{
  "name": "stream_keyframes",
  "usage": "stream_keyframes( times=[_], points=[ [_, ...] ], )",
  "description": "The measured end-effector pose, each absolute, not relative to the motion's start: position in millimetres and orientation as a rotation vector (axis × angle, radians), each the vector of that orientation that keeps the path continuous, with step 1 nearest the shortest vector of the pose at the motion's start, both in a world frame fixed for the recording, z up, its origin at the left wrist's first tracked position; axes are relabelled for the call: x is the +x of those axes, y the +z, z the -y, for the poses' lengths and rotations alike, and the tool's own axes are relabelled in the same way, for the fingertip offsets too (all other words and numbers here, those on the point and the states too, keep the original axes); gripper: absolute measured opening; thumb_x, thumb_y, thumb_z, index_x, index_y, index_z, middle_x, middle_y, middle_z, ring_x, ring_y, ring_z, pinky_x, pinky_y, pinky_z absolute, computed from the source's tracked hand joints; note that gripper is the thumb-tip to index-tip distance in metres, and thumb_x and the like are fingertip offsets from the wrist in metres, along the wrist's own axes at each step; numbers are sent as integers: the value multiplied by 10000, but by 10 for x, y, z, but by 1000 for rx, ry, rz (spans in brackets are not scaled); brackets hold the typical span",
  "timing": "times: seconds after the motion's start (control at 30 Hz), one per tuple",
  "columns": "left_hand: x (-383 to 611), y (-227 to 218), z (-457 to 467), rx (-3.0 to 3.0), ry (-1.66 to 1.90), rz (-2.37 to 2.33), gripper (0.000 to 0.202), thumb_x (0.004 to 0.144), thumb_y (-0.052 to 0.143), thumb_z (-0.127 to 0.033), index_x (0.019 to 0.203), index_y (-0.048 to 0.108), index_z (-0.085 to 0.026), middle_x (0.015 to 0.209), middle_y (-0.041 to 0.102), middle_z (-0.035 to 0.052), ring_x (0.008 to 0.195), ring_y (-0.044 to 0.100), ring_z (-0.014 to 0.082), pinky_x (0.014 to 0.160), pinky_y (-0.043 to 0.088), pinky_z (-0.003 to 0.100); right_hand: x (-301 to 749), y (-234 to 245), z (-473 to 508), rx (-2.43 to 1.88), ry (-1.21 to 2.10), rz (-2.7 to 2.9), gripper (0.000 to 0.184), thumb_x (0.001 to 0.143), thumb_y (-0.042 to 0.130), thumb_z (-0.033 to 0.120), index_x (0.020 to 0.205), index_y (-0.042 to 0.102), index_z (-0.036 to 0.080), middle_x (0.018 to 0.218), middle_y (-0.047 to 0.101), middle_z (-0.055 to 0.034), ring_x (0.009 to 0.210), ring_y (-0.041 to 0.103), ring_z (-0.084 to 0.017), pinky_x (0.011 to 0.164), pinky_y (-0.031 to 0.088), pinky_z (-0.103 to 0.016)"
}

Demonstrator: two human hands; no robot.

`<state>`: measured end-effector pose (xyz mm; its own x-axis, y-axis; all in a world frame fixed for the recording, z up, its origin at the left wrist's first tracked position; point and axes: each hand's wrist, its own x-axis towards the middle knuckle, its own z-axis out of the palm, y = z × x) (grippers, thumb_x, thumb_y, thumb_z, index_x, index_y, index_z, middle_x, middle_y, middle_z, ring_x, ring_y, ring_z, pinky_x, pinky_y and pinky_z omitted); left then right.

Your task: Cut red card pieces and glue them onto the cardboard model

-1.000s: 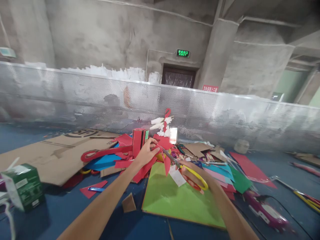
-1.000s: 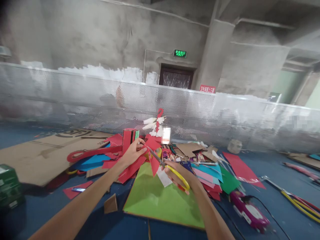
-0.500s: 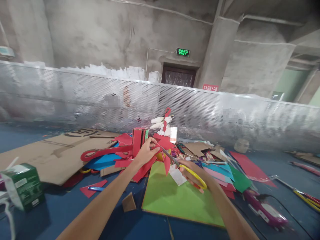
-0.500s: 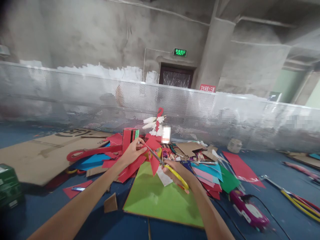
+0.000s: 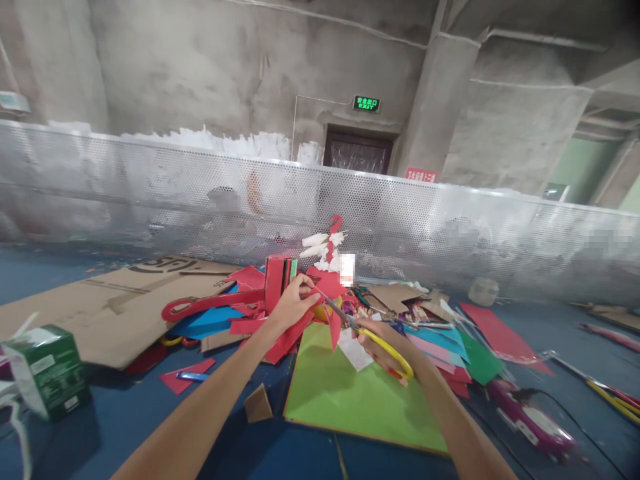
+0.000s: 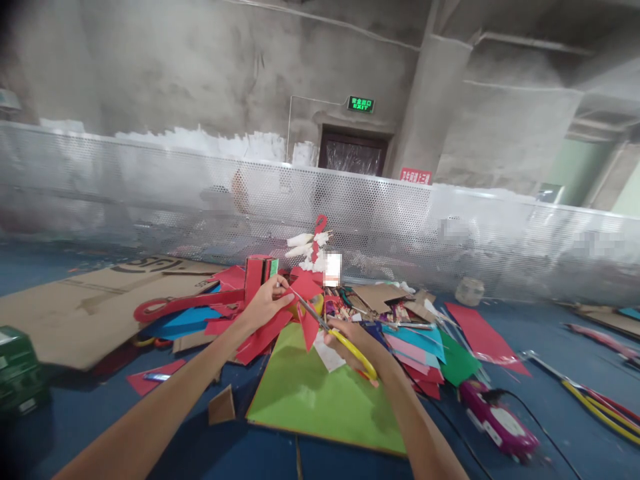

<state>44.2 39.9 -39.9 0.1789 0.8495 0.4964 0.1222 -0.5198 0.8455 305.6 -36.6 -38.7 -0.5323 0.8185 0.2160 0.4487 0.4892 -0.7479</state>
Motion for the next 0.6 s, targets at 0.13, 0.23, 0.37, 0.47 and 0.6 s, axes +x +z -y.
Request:
stream_keyframes(
  times=[0.13, 0.23, 0.37, 0.47, 0.6],
  points=[
    [435, -399, -406, 1788, 1387, -913, 277, 793, 710, -324, 896, 475, -219, 778, 637, -11, 747, 673, 189, 721, 478, 305, 3064, -401, 366, -1048, 843, 2178, 651, 892, 437, 795, 994, 602, 174, 659, 486, 14, 490, 399, -92, 446, 307, -233],
    [436, -390, -405, 1802, 1396, -910, 271, 788, 716, -306, 892, 482, -217, 765, 627, -16, 730, 659, 178, 713, 470, 296, 3068, -396, 373, -1042, 844, 2204, 635, 925, 404, 765, 1034, 603, 172, 651, 495, 9, 490, 409, -102, 456, 327, -241],
    [441, -380, -394, 1824, 1405, -899, 266, 779, 719, -276, 891, 485, -216, 749, 579, -36, 749, 638, 168, 709, 458, 275, 3061, -373, 398, -1020, 869, 2237, 590, 946, 413, 729, 1063, 593, 179, 649, 500, 12, 475, 417, -107, 440, 332, -247],
    [446, -379, -383, 1847, 1379, -891, 251, 794, 706, -266, 899, 483, -218, 755, 575, -36, 787, 643, 173, 724, 453, 274, 3048, -352, 426, -1011, 920, 2210, 550, 950, 435, 713, 1075, 582, 198, 644, 491, 26, 450, 388, -96, 409, 293, -242],
    [452, -386, -381, 1846, 1385, -899, 244, 794, 708, -245, 895, 488, -217, 749, 573, -37, 780, 644, 171, 728, 451, 276, 3031, -339, 431, -1007, 921, 2211, 543, 954, 419, 721, 1033, 566, 205, 665, 504, 15, 465, 395, -93, 411, 299, -235]
  ],
)
